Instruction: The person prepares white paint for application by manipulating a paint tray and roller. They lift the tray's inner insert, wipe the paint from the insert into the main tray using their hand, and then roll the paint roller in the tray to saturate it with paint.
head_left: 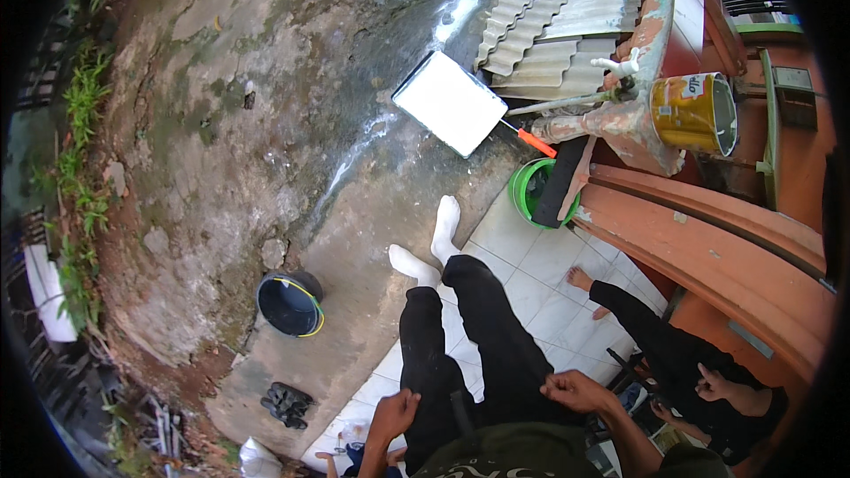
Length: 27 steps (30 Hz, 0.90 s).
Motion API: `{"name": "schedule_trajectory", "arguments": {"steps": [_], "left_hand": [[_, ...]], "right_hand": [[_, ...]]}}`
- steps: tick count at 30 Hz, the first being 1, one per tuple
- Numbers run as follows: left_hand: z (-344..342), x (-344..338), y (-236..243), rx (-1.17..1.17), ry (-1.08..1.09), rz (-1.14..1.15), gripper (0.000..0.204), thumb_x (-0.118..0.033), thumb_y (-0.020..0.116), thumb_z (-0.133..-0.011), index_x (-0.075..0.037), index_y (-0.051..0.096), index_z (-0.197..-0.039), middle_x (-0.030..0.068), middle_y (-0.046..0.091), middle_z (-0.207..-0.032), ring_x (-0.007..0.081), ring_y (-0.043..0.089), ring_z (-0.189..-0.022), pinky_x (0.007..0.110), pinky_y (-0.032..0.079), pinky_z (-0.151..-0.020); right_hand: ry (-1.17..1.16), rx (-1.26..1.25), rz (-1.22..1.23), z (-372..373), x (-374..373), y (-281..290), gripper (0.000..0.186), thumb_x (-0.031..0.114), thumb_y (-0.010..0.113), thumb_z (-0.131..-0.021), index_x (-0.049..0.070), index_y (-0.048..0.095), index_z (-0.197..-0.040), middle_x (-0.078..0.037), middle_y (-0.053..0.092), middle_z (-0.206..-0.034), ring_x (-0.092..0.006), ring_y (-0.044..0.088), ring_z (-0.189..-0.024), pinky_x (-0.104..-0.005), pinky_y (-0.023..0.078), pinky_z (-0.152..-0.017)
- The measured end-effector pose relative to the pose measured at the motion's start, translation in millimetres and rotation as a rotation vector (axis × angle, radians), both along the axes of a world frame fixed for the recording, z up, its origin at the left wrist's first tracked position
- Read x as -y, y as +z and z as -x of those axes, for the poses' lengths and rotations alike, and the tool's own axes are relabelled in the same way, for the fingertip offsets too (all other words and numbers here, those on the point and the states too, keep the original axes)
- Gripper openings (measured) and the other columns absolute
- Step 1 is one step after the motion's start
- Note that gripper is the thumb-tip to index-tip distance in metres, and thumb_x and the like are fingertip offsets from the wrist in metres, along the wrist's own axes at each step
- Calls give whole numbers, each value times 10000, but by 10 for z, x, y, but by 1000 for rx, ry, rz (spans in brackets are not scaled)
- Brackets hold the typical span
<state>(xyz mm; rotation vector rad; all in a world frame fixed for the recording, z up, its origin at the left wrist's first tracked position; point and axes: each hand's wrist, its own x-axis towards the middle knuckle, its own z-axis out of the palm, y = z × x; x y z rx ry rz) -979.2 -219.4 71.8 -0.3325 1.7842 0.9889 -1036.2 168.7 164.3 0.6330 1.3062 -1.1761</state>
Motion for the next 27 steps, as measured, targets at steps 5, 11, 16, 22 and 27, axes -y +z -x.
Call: {"name": "schedule_trajectory", "arguments": {"steps": [5,11,16,22,27], "left_hand": [[520,279,583,106,-69,-114,334,-293,611,-973,-35,519,-782,134,492,-556,242,456,-481,406,365,-507],[1256,64,62,-88,-116,-322,237,-246,641,-893,-70,570,-750,106,523,-572,228,516,-509,373,410,-508],[2231,-18,-1247,73,-177,-405,151,-226,701,-920,-87,667,-870,69,657,-669,200,643,-570,327,484,-527],[3809,-474,-3767,-579,-609,-246,358,-297,773,-818,-48,612,-1018,129,634,-851,338,656,-797,439,523,-704],[4437,-1075,-5222,-1009,-759,-289,493,-296,749,-847,-53,535,-1218,174,562,-1169,370,592,-1048,467,506,-831]], "right_hand": [[68,57,13,117,-260,6,409,297,588,-1008,92,429,-692,74,308,-658,-49,272,-652,-281,262,-568],[56,70,-132,764,-642,-785,338,281,606,-986,52,558,-742,23,521,-644,-66,477,-637,-262,401,-609],[360,-649,-737,1886,-858,-2790,190,192,655,-925,26,578,-975,-131,642,-766,-269,663,-728,-397,489,-626],[945,-1186,-1012,3333,-1293,-5531,474,245,726,-827,73,531,-1223,-198,599,-1113,-359,631,-1001,-492,515,-819],[1109,-1112,-1115,3591,-1572,-6558,361,189,663,-864,88,523,-1181,-183,626,-1055,-353,642,-986,-509,515,-806]]}}
